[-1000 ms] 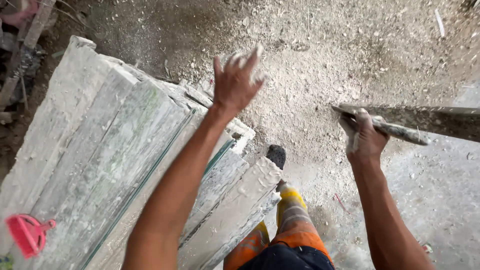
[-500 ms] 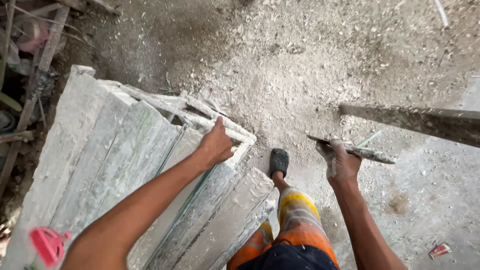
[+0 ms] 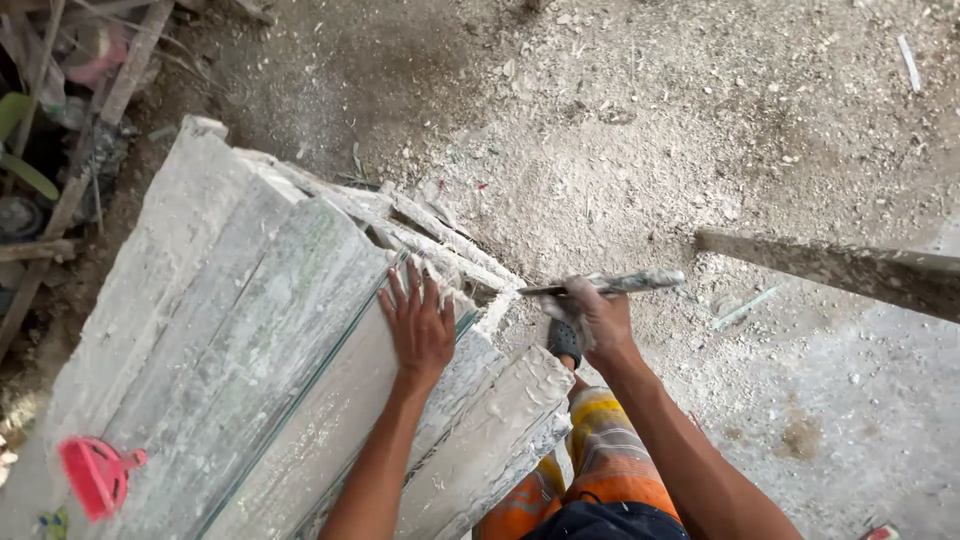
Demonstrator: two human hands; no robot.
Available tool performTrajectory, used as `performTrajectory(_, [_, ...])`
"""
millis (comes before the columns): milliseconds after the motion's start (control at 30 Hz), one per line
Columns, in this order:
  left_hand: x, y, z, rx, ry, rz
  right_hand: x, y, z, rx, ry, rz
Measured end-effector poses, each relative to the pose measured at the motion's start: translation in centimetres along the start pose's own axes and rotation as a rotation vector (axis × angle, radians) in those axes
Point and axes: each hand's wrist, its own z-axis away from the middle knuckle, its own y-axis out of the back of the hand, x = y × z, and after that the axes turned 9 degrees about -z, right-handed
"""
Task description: The person uses a putty knife to spread a white paste onto a stack of glass sheets. They then use a blue scraper to smooth the surface and remove excess material. Finally, they wipe the glass with a cloth to clean off remaining residue.
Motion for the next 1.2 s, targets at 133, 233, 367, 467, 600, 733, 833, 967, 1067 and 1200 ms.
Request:
performTrajectory(133, [1.6, 2.1, -0.5, -0.021, 0.221, 0.094, 2.8, -1.9, -1.6, -0.115, -0.128, 0.043])
performTrajectory(233, [1.3, 2.7, -0.5, -0.103, 0.303, 0.111, 3.9, -4.2, -2.1, -0.134, -0.233, 0.067])
performTrajectory(367, [-0.2, 0.1, 0.8, 0.062, 0.362, 0.224, 4.1, -6.1, -1.6, -0.045, -0.332, 0.075])
performTrajectory(467, [-1.9, 1.9, 0.2, 0.317, 0.378, 0.328, 3.7, -4.4, -2.6, 0.013, -0.316, -0.010])
performTrajectory(600, [0.5, 10.0, -3.5, 0.077, 0.246, 0.251, 2.0, -1.2, -1.8, 0.072, -0.287, -0.091])
performTrajectory(733, [4.9, 8.6, -6.1, -0.153, -0.481, -0.107, 1.1, 2.2, -1.9, 0.001, -0.180, -0.203])
performTrajectory(833, [6.6, 8.8, -6.9, -0.283, -0.890, -0.388, 0.3, 4.7, -1.3, -0.033, -0.146, -0.253])
performTrajectory(967, [4.6, 7.0, -9.7, -0.721, -0.919, -0.452, -0.8, 5.3, -1.3, -0.001, -0.124, -0.311])
performTrajectory(1067, [2.2, 8.6, -10.1, -0.658, -0.776, -0.383, -0.5, 5.9, -1.3, 0.042, -0.132, -0.314])
performTrajectory(1200, [-1.5, 8.7, -7.7, -0.368, -0.914, -0.482, 0.0, 2.3, -0.4, 0.040, -0.129, -0.285])
